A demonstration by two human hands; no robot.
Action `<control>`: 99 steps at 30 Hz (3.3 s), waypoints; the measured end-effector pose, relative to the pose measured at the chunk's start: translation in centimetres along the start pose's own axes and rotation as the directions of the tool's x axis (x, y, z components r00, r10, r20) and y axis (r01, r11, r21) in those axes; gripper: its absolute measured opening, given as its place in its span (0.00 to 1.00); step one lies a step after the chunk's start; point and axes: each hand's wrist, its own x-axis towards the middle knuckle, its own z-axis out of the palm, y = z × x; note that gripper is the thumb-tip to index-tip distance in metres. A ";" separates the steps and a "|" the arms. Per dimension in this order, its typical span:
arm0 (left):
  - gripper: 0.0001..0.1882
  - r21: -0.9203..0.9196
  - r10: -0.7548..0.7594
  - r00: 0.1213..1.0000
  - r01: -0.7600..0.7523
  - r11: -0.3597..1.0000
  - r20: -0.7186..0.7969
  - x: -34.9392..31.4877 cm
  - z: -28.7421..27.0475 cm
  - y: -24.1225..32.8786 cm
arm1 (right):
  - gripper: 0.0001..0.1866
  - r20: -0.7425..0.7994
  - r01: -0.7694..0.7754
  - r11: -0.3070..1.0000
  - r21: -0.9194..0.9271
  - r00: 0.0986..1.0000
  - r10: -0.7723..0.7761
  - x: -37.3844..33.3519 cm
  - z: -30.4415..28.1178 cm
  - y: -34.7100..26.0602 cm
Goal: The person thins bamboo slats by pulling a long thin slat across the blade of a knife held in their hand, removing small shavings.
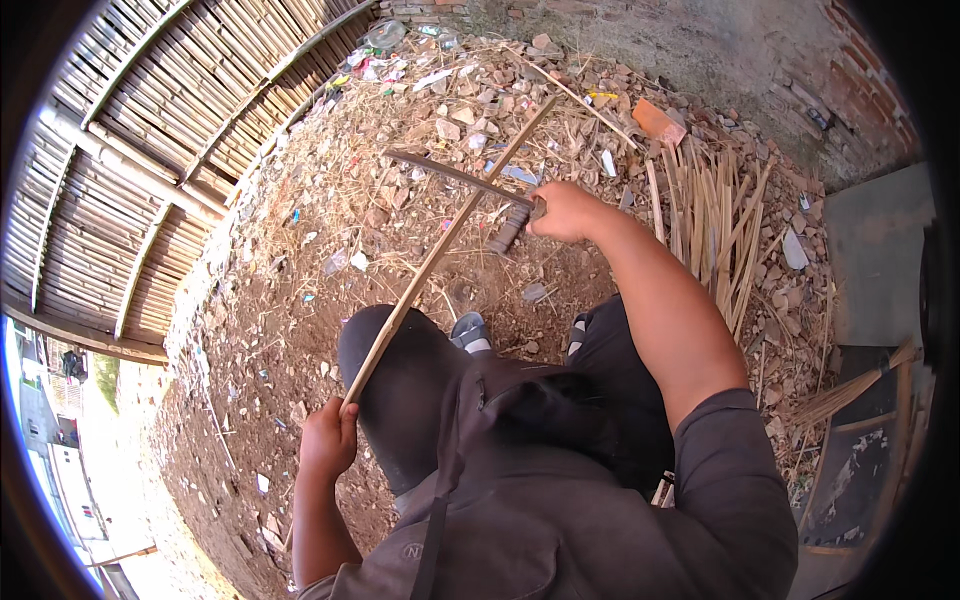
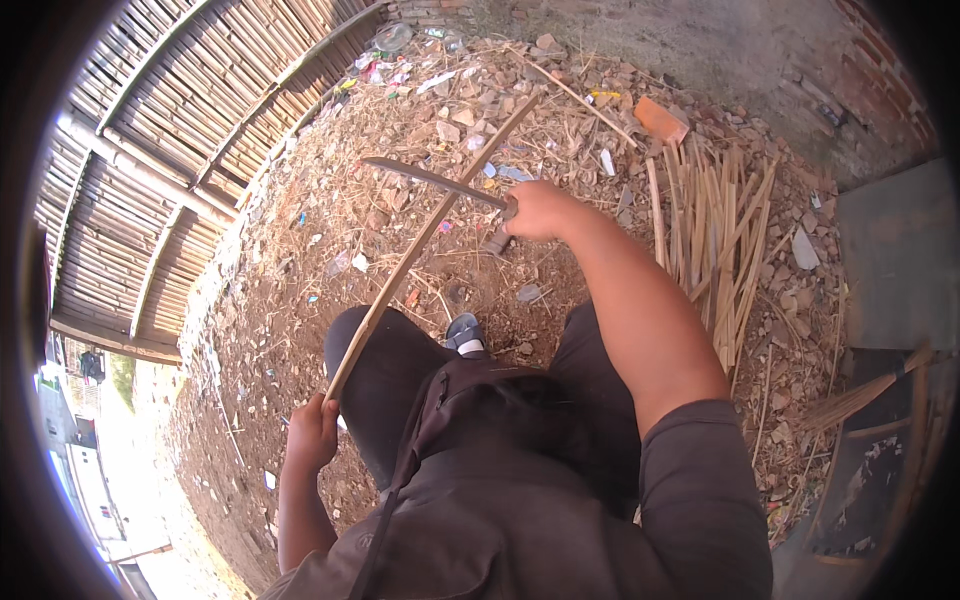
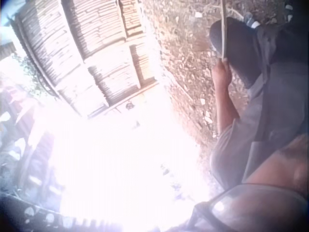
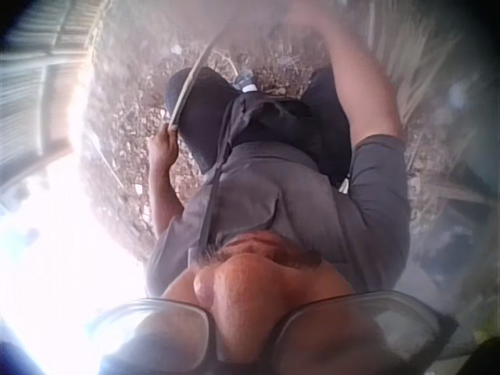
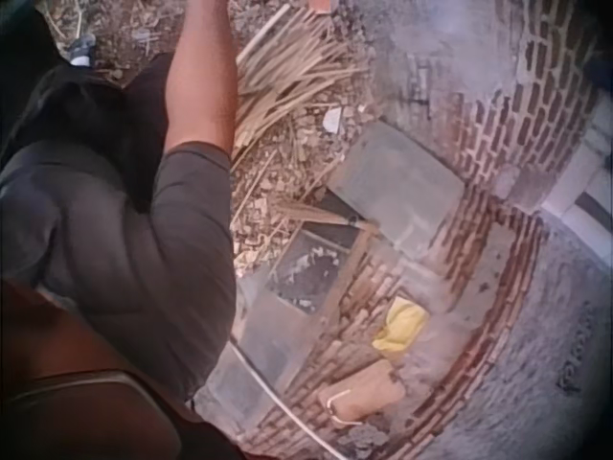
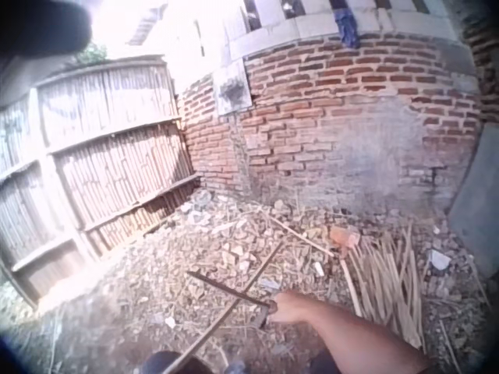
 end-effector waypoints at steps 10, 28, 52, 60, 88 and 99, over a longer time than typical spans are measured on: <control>0.16 0.096 0.015 1.000 -0.014 0.995 -0.006 -0.7 -1.4 -0.1 | 0.20 -0.106 -0.095 0.994 0.050 0.989 0.100 0.6 -1.3 4.7; 0.19 -0.133 -0.059 0.992 0.074 0.988 0.113 -2.2 -1.6 -1.8 | 0.22 0.163 0.227 0.940 -0.254 0.968 -0.190 -1.2 0.1 -4.5; 0.18 -0.085 -0.046 0.995 0.054 0.995 0.090 -3.0 -1.8 -3.6 | 0.18 0.155 0.188 0.955 -0.231 0.976 -0.155 -2.4 -2.4 -3.0; 0.18 -0.103 0.019 0.998 -0.012 0.995 0.065 -3.6 -2.5 -4.9 | 0.20 0.059 0.076 0.993 -0.094 0.996 -0.070 -1.6 -2.2 -0.6; 0.16 -0.100 -0.044 0.999 0.045 0.994 0.008 -6.6 -1.2 -7.4 | 0.37 -0.223 -0.276 0.933 0.231 0.919 0.327 -0.7 -5.0 6.5; 0.18 -0.203 -0.005 0.999 -0.005 0.979 -0.048 -2.5 1.7 -0.4 | 0.31 -0.192 0.121 0.987 0.107 0.976 -0.098 -1.8 -2.2 -0.3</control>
